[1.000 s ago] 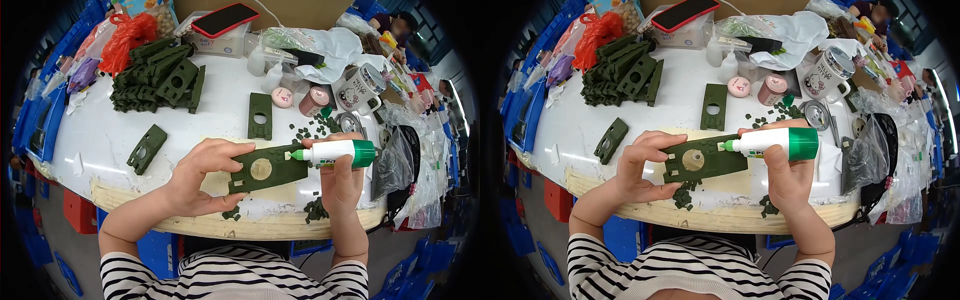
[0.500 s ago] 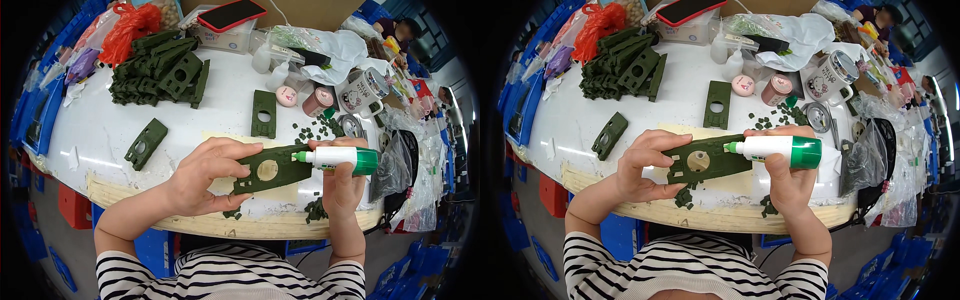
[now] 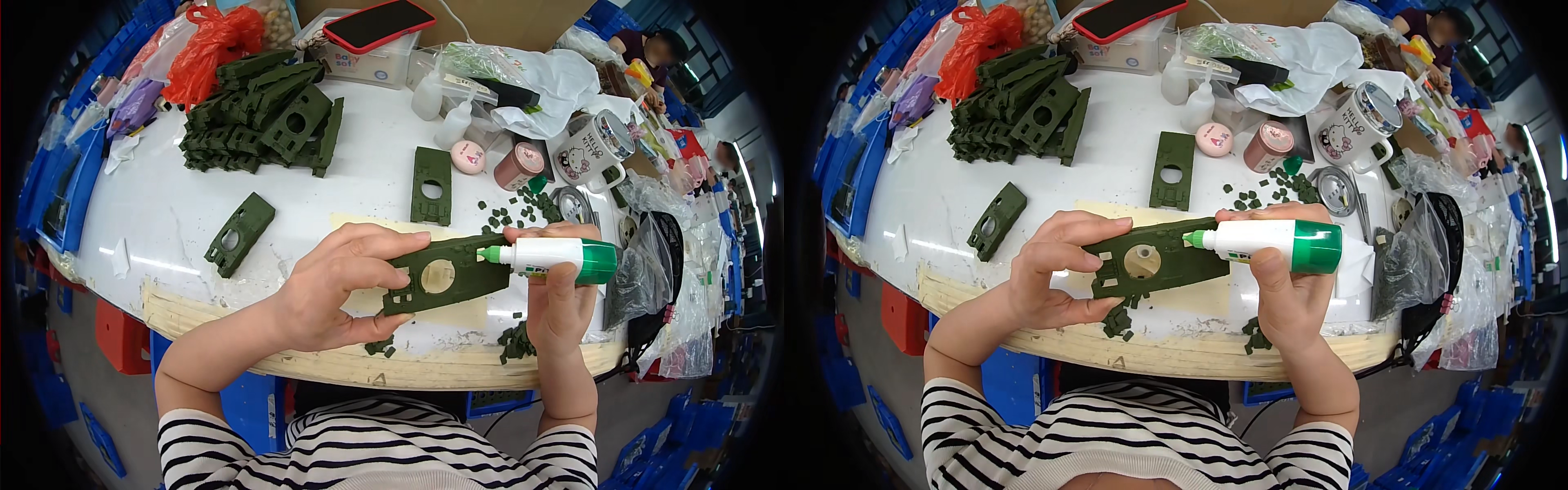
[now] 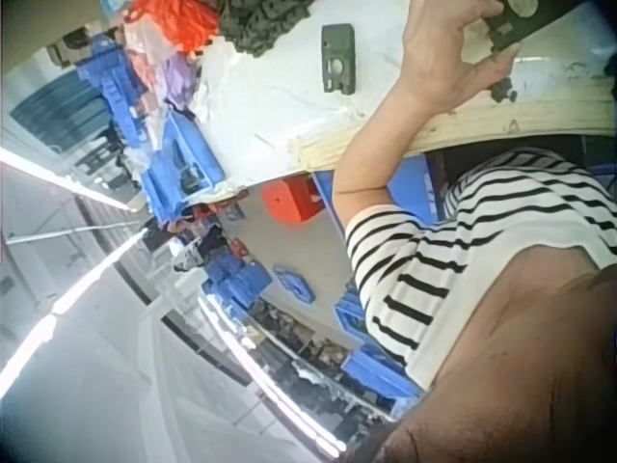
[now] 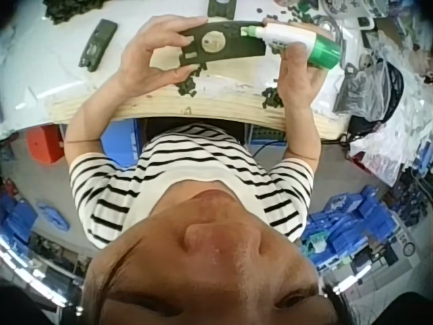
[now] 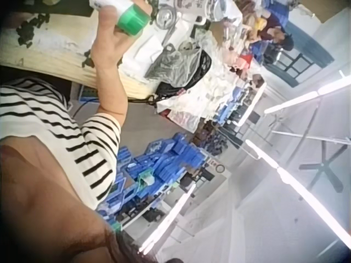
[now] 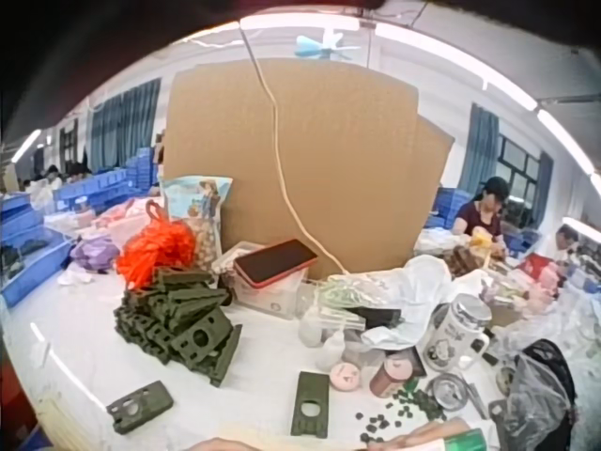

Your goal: Assembling toy tanks by applying glue and attaching small components.

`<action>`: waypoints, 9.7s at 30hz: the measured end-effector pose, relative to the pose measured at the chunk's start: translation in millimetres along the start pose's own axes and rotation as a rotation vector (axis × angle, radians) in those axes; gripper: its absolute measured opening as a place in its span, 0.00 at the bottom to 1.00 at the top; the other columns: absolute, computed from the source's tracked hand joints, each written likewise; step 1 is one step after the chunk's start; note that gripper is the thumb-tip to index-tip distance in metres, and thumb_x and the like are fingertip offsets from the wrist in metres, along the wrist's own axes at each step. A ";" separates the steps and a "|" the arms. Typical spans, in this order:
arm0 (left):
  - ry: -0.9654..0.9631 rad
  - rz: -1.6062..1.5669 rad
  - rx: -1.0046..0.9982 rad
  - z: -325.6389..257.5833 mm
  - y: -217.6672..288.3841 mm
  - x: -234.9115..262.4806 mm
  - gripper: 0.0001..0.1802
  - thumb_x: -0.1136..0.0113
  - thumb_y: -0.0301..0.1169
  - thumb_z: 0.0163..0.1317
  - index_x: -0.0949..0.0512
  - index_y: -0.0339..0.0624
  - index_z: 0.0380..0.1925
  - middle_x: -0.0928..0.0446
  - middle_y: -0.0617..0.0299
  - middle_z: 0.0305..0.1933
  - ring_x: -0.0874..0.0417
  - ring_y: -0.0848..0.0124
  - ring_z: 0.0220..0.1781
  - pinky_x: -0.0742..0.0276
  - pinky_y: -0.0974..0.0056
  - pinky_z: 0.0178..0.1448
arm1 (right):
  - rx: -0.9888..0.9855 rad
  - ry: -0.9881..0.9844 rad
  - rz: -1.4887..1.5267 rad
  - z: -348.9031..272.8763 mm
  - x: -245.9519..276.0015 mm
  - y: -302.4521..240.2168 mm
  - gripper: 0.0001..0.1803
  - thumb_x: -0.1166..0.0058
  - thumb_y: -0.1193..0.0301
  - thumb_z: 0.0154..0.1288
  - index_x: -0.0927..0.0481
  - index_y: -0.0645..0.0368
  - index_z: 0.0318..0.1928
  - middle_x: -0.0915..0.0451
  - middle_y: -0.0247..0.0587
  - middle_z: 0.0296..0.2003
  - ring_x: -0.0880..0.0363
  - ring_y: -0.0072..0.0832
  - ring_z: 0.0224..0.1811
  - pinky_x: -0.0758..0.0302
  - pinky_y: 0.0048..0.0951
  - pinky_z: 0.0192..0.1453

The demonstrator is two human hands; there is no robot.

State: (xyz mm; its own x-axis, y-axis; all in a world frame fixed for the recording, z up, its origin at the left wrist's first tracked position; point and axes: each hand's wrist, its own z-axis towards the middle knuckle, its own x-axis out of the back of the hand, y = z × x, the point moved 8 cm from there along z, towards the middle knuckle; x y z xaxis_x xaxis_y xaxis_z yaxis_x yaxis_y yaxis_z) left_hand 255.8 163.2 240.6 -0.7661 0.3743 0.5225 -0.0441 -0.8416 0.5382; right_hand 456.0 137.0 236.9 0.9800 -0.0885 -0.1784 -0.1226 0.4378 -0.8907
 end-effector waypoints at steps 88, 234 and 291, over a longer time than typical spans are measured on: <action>-0.061 -1.408 0.922 -33.1 -19.6 -68.0 0.28 0.67 0.47 0.71 0.40 0.44 0.64 0.28 0.66 0.46 0.30 0.85 0.35 0.27 0.73 0.45 | -0.031 -0.238 0.079 -15.8 -42.0 17.6 0.24 0.45 0.57 0.62 0.34 0.63 0.47 0.25 0.47 0.39 0.25 0.31 0.45 0.28 0.45 0.58; -0.164 -1.344 0.814 -31.7 -27.4 -60.3 0.36 0.63 0.52 0.67 0.46 0.33 0.64 0.39 0.53 0.64 0.27 0.57 0.57 0.28 0.46 0.58 | -0.010 -0.202 -0.114 -8.7 -29.9 7.6 0.23 0.49 0.53 0.63 0.35 0.61 0.41 0.20 0.50 0.33 0.23 0.31 0.40 0.25 0.36 0.51; 0.166 -1.286 0.744 -15.0 -29.1 -17.5 0.41 0.56 0.59 0.61 0.47 0.42 0.65 0.32 0.53 0.56 0.27 0.60 0.56 0.28 0.49 0.58 | -0.111 -0.090 0.187 -7.4 -17.0 11.2 0.26 0.51 0.48 0.62 0.37 0.58 0.43 0.32 0.41 0.36 0.22 0.38 0.41 0.29 0.54 0.57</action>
State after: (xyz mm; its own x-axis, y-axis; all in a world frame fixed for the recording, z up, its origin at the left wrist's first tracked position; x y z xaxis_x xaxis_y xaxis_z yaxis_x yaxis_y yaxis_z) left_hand 260.8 175.3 205.9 -0.5226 0.5960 -0.6096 -0.4382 0.4255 0.7918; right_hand 436.8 136.8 226.9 0.9480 0.0676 -0.3110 -0.3150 0.3376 -0.8870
